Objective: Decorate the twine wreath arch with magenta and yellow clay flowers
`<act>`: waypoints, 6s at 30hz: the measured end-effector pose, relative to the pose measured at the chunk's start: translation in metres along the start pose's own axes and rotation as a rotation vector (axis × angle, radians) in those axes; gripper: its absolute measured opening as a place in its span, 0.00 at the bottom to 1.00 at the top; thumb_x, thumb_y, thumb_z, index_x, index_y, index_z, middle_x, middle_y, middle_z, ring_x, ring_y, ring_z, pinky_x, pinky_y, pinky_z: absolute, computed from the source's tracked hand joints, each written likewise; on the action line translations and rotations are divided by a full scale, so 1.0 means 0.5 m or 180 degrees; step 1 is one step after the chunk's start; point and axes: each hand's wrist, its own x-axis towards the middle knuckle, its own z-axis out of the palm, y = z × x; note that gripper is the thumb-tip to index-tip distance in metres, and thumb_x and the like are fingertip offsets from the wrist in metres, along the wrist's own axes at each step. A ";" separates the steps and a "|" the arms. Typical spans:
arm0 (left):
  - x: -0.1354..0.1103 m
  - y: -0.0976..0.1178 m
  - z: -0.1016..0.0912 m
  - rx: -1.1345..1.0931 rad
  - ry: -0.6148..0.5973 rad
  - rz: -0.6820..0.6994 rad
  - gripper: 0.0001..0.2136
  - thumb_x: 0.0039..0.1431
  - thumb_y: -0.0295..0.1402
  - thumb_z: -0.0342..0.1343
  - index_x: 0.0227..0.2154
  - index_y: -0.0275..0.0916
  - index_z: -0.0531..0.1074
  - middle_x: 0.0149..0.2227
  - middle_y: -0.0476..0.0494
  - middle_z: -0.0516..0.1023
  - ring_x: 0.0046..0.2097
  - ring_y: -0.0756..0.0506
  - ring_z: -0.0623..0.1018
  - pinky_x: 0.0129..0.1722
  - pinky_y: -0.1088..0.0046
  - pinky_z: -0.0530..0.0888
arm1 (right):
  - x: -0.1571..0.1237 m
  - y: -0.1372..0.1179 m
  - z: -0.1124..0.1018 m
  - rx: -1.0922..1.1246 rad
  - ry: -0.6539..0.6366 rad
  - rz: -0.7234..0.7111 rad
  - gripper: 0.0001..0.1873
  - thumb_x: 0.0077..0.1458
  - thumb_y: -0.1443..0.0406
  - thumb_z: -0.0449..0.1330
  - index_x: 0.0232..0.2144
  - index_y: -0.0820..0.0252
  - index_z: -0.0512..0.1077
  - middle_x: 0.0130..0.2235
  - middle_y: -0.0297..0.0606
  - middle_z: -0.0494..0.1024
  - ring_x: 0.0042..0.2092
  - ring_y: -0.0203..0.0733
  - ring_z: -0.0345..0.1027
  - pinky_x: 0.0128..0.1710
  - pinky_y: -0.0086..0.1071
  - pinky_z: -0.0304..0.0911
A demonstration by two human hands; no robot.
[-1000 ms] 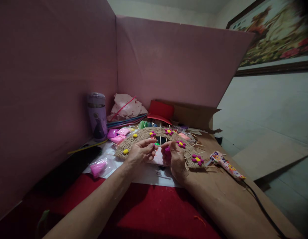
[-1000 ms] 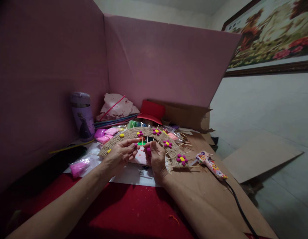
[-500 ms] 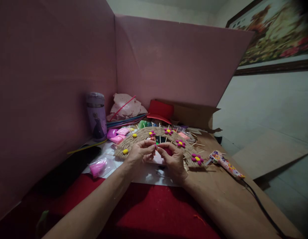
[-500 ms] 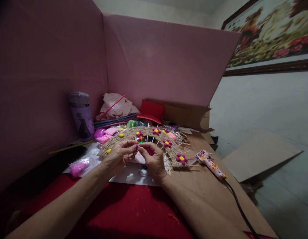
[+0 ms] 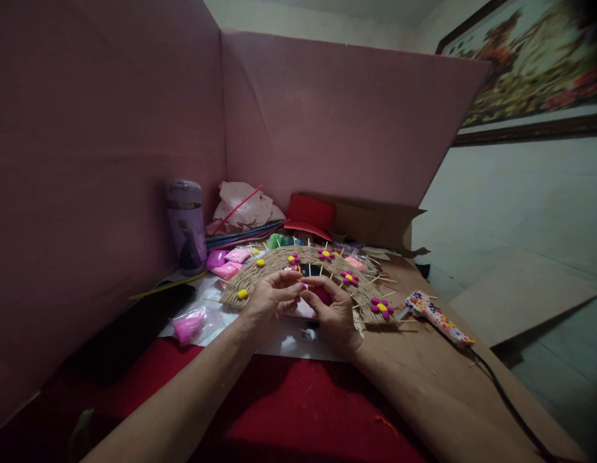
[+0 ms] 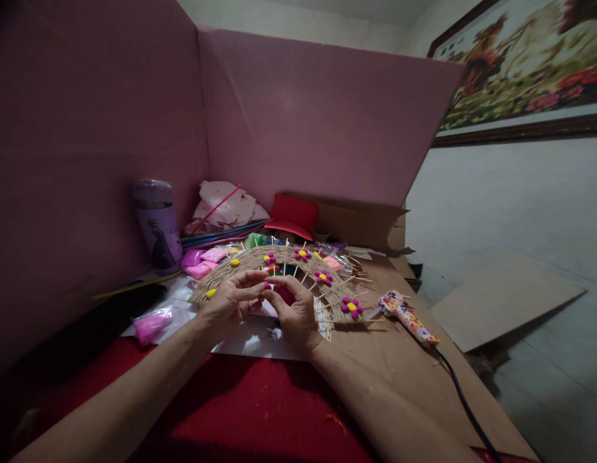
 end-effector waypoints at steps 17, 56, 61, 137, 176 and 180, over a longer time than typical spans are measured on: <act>-0.001 -0.003 -0.004 0.0384 -0.0193 -0.0263 0.16 0.41 0.40 0.66 0.22 0.31 0.71 0.20 0.49 0.69 0.19 0.57 0.65 0.19 0.81 0.59 | 0.003 0.004 0.003 0.0112 0.0013 -0.0289 0.02 0.51 0.65 0.62 0.30 0.55 0.74 0.30 0.33 0.70 0.33 0.36 0.65 0.34 0.31 0.61; -0.006 0.001 0.003 0.0544 -0.0081 -0.0160 0.17 0.39 0.41 0.66 0.19 0.33 0.68 0.18 0.51 0.67 0.18 0.56 0.63 0.17 0.80 0.57 | 0.004 0.008 0.002 0.0062 0.0190 -0.0331 0.03 0.50 0.66 0.62 0.31 0.54 0.75 0.31 0.33 0.71 0.34 0.37 0.65 0.34 0.31 0.62; -0.005 0.001 0.003 0.0504 -0.0094 -0.0183 0.17 0.40 0.41 0.66 0.21 0.32 0.69 0.19 0.51 0.67 0.19 0.56 0.64 0.18 0.80 0.58 | 0.005 0.008 0.003 0.0101 0.0161 -0.0379 0.03 0.50 0.67 0.62 0.31 0.54 0.75 0.31 0.33 0.70 0.34 0.36 0.65 0.34 0.31 0.62; 0.237 0.107 -0.048 0.2999 0.0506 0.0888 0.04 0.33 0.26 0.65 0.17 0.35 0.76 0.16 0.51 0.71 0.20 0.54 0.65 0.21 0.77 0.59 | 0.002 0.019 -0.013 -0.0388 -0.0108 -0.0507 0.04 0.55 0.69 0.58 0.32 0.57 0.73 0.33 0.36 0.72 0.37 0.38 0.67 0.36 0.32 0.62; 0.256 0.086 -0.076 0.3797 0.0255 0.0927 0.05 0.38 0.28 0.61 0.22 0.38 0.80 0.20 0.48 0.76 0.24 0.50 0.68 0.24 0.76 0.62 | 0.003 0.016 -0.011 -0.0477 -0.0161 -0.0452 0.04 0.55 0.68 0.57 0.30 0.57 0.72 0.31 0.35 0.71 0.34 0.38 0.66 0.34 0.32 0.61; 0.255 0.089 -0.084 0.3963 0.0244 0.0980 0.10 0.45 0.27 0.56 0.30 0.38 0.80 0.26 0.45 0.78 0.29 0.48 0.72 0.28 0.75 0.65 | 0.002 0.017 -0.011 -0.0502 -0.0176 -0.0455 0.04 0.55 0.68 0.57 0.30 0.57 0.72 0.31 0.35 0.71 0.34 0.38 0.65 0.34 0.31 0.61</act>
